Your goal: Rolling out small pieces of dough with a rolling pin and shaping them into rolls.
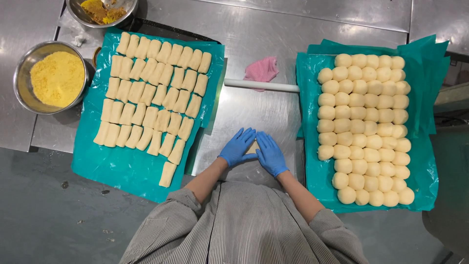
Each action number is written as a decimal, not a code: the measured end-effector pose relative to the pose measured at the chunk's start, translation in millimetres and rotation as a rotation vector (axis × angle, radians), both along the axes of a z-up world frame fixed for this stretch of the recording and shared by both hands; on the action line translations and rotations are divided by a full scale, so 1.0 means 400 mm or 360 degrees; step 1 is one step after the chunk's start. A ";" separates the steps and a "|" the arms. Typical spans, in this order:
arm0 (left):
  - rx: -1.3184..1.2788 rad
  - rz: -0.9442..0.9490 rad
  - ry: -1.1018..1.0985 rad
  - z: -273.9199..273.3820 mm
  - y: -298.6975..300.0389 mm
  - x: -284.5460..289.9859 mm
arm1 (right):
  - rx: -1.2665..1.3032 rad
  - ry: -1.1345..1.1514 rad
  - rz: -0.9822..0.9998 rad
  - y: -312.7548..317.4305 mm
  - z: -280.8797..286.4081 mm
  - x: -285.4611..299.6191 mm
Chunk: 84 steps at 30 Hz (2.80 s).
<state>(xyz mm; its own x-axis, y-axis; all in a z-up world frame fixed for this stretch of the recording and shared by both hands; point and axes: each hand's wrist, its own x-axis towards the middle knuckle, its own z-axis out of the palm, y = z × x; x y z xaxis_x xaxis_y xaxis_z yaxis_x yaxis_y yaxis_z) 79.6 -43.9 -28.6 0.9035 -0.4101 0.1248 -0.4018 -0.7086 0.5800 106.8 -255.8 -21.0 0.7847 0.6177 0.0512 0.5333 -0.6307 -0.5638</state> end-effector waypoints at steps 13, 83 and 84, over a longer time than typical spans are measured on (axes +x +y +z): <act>0.0282 0.0045 0.0083 0.004 0.000 0.007 | -0.0112 -0.0049 -0.0063 -0.009 0.002 0.007; -0.1835 0.1133 0.1208 0.253 0.296 -0.241 | 0.1095 0.1680 -0.0104 0.292 0.251 -0.085; -0.1803 0.1164 0.1164 0.257 0.324 -0.249 | 0.1051 0.1716 0.0038 0.293 0.273 -0.084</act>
<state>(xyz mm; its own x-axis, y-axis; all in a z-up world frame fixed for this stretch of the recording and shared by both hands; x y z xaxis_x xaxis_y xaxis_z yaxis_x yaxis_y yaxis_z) -20.0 85.6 74.1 0.8594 0.1387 -0.4921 0.4317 0.3185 0.8439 73.1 -138.5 88.2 0.6089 0.7333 -0.3025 -0.3848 -0.0605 -0.9210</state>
